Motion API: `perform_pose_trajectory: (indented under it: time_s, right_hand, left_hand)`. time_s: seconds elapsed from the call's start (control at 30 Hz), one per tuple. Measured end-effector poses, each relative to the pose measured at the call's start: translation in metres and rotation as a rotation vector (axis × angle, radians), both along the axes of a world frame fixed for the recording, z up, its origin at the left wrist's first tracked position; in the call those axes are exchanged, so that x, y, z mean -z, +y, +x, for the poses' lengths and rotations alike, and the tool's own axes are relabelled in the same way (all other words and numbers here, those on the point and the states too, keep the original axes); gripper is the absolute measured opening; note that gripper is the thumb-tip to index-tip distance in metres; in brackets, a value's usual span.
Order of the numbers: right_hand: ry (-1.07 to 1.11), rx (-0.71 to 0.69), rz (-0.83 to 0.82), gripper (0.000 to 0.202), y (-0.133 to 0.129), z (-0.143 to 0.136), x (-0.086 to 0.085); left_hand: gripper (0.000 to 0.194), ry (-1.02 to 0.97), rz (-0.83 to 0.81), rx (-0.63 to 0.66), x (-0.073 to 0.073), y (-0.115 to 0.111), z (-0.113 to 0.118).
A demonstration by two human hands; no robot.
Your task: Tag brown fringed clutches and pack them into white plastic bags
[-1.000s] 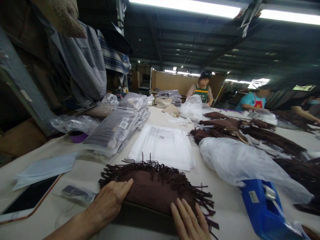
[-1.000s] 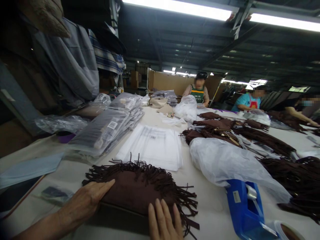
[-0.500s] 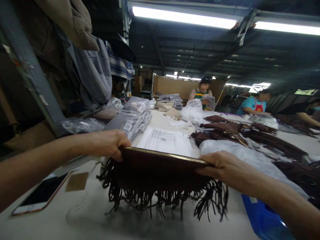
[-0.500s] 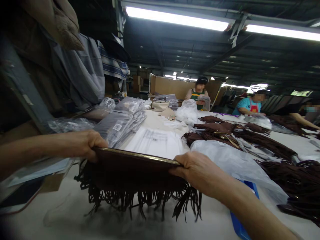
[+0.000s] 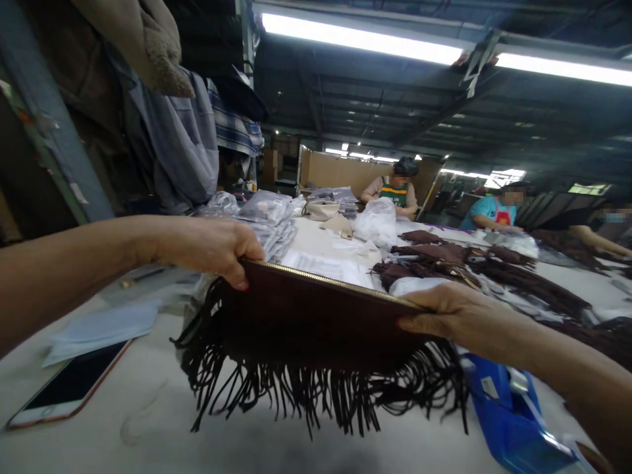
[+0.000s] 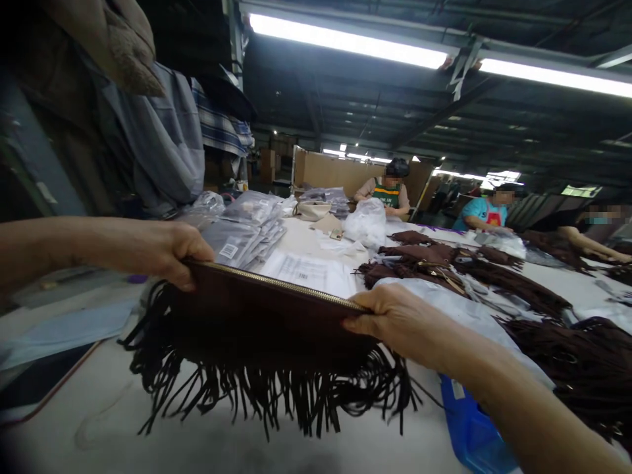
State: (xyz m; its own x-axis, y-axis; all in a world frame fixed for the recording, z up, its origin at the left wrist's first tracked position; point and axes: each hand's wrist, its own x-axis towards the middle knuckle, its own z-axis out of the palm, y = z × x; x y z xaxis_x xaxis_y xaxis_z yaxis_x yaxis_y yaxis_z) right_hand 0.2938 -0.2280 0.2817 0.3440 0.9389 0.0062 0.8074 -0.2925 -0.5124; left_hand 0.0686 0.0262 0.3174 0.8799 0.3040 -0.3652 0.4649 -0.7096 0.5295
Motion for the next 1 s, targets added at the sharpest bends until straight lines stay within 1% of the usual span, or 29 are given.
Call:
perform_pose_trajectory:
  time_s: [0.03, 0.1, 0.23, 0.3, 0.4, 0.5, 0.57, 0.63, 0.7, 0.77, 0.87, 0.93, 0.97, 1.0]
  right_hand:
    - [0.014, -0.028, -0.061, 0.029, 0.001, 0.001, 0.0]
    - [0.058, -0.061, -0.128, 0.031, 0.004, 0.003, -0.001]
    - [0.114, -0.068, -0.196, 0.03, 0.005, 0.009, -0.002]
    - [0.157, -0.076, -0.203, 0.031, 0.004, 0.011, -0.001]
    - [0.164, -0.057, -0.173, 0.035, 0.006, 0.015, 0.007]
    - [0.135, -0.051, -0.183, 0.034, 0.016, 0.02, 0.02]
    - [0.077, -0.048, -0.181, 0.032, 0.025, 0.024, 0.03]
    - [-0.037, -0.033, -0.17, 0.029, 0.035, 0.028, 0.036]
    - [-0.186, -0.017, -0.128, 0.027, 0.041, 0.032, 0.036]
    - [-0.337, 0.001, -0.058, 0.027, 0.044, 0.035, 0.033]
    - [-0.542, 0.009, 0.044, 0.022, 0.041, 0.037, 0.033]
    - [-0.672, -0.044, 0.138, 0.019, 0.034, 0.037, 0.045]
    - [-0.728, -0.086, 0.202, 0.018, 0.03, 0.035, 0.056]
    - [-0.776, -0.129, 0.271, 0.019, 0.024, 0.031, 0.07]
  left_hand:
    - [0.023, 0.013, 0.015, 0.005, 0.001, 0.001, 0.001]
    - [0.022, -0.012, 0.006, 0.014, 0.002, 0.003, 0.003]
    - [0.022, 0.008, 0.039, 0.012, 0.006, 0.005, 0.007]
    - [0.021, 0.016, 0.015, 0.024, 0.01, 0.006, 0.007]
    - [0.021, 0.019, -0.029, 0.028, 0.02, 0.009, 0.009]
    - [0.019, 0.066, 0.041, 0.034, 0.033, 0.013, 0.014]
    - [0.016, 0.084, 0.142, 0.041, 0.041, 0.016, 0.02]
    - [0.01, 0.075, 0.273, 0.056, 0.044, 0.018, 0.027]
    - [0.005, 0.027, 0.426, 0.078, 0.045, 0.021, 0.034]
    - [0.002, -0.053, 0.62, 0.106, 0.045, 0.023, 0.038]
    - [0.007, -0.183, 0.93, 0.152, 0.048, 0.024, 0.035]
    - [0.015, -0.239, 1.04, 0.177, 0.058, 0.023, 0.027]
    - [0.018, -0.28, 1.087, 0.212, 0.066, 0.021, 0.021]
    - [0.021, -0.337, 1.146, 0.269, 0.078, 0.019, 0.015]
